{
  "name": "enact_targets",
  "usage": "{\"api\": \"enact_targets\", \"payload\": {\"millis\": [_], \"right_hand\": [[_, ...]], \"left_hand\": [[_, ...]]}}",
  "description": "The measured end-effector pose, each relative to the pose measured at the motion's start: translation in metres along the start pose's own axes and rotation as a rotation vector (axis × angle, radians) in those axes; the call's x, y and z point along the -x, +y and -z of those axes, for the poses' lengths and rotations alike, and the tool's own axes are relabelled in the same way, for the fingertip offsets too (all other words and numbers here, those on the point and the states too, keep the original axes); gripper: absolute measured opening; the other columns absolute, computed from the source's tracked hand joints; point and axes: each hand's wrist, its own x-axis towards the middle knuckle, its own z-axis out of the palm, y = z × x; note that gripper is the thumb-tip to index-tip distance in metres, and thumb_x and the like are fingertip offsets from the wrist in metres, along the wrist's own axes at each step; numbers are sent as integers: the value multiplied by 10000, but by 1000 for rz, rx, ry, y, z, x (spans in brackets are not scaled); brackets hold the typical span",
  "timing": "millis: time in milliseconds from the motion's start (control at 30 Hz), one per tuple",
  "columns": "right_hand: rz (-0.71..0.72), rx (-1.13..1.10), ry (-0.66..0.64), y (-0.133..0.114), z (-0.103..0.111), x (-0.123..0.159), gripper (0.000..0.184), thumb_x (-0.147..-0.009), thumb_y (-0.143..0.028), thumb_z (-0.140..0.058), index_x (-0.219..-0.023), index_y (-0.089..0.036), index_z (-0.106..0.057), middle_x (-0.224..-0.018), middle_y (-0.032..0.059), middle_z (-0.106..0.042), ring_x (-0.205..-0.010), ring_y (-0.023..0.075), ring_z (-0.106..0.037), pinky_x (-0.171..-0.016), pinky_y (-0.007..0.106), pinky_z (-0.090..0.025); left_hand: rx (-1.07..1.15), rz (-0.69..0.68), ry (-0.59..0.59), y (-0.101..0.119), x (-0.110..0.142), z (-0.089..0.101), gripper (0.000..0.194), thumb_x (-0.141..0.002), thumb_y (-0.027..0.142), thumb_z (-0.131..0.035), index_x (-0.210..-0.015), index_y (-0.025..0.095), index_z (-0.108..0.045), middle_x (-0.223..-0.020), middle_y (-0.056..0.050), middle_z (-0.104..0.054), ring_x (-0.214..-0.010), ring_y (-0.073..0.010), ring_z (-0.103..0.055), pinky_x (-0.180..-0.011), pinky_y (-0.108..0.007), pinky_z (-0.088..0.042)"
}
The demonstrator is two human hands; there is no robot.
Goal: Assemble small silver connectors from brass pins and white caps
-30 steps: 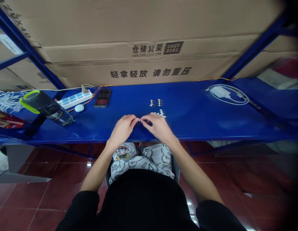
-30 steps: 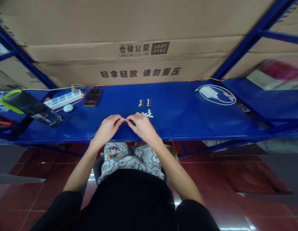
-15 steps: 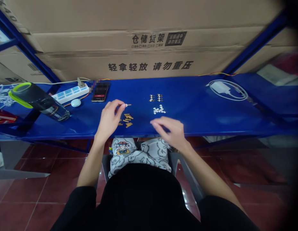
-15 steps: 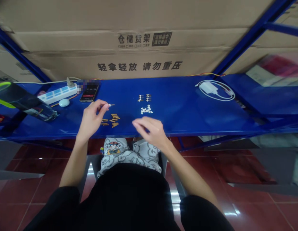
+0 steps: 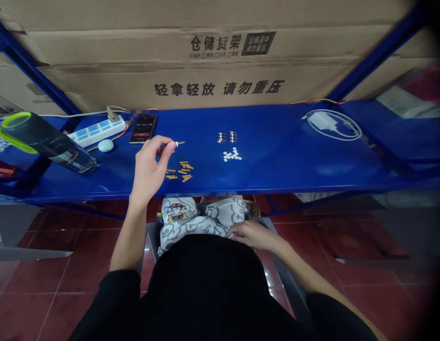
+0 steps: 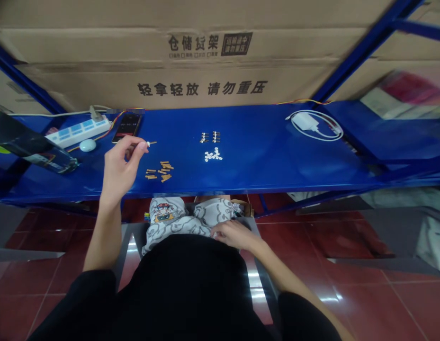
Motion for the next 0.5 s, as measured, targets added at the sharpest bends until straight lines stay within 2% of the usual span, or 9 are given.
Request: {"api": "enact_targets", "payload": {"millis": [100, 167, 367, 500], "right_hand": [[0, 60, -83, -3, -8, -1, 270, -907, -193, -597, -1109, -282, -752, -1093, 100, -776, -935, 308, -732, -805, 430, -536], [-32, 106, -105, -3, -12, -5, 270, -898, -181, -593, -1107, -253, -749, -1112, 126, -766, -1004, 341, -719, -842, 452, -535], [-16, 132, -89, -3, -15, -12, 224, -907, -167, -553, -950, -272, -746, -973, 104, -758, -907, 320, -728, -810, 437, -547], [71, 24, -15, -25, 3, -14, 217, -966, -224, -547, -1031, -240, -754, -992, 88, -772, -886, 280, -736, -798, 406, -561]], "left_hand": [[6, -2, 1, 1, 0, 0, 223, -1051, 372, -522, -952, 224, -655, -894, -18, -699, -818, -166, -611, -793, -294, -482], [8, -4, 0, 1, 0, 0, 217, -1050, 368, -528, -952, 223, -656, -897, -17, -699, -809, -164, -606, -787, -293, -481], [23, 3, -22, 3, 1, 0, 207, -1051, 349, -525, -959, 219, -656, -915, -24, -701, -831, -167, -614, -768, -284, -479], [73, -1, -52, 6, 2, -5, 186, -1047, 330, -540, -976, 212, -665, -933, -20, -706, -808, -160, -603, -780, -285, -476]]}}
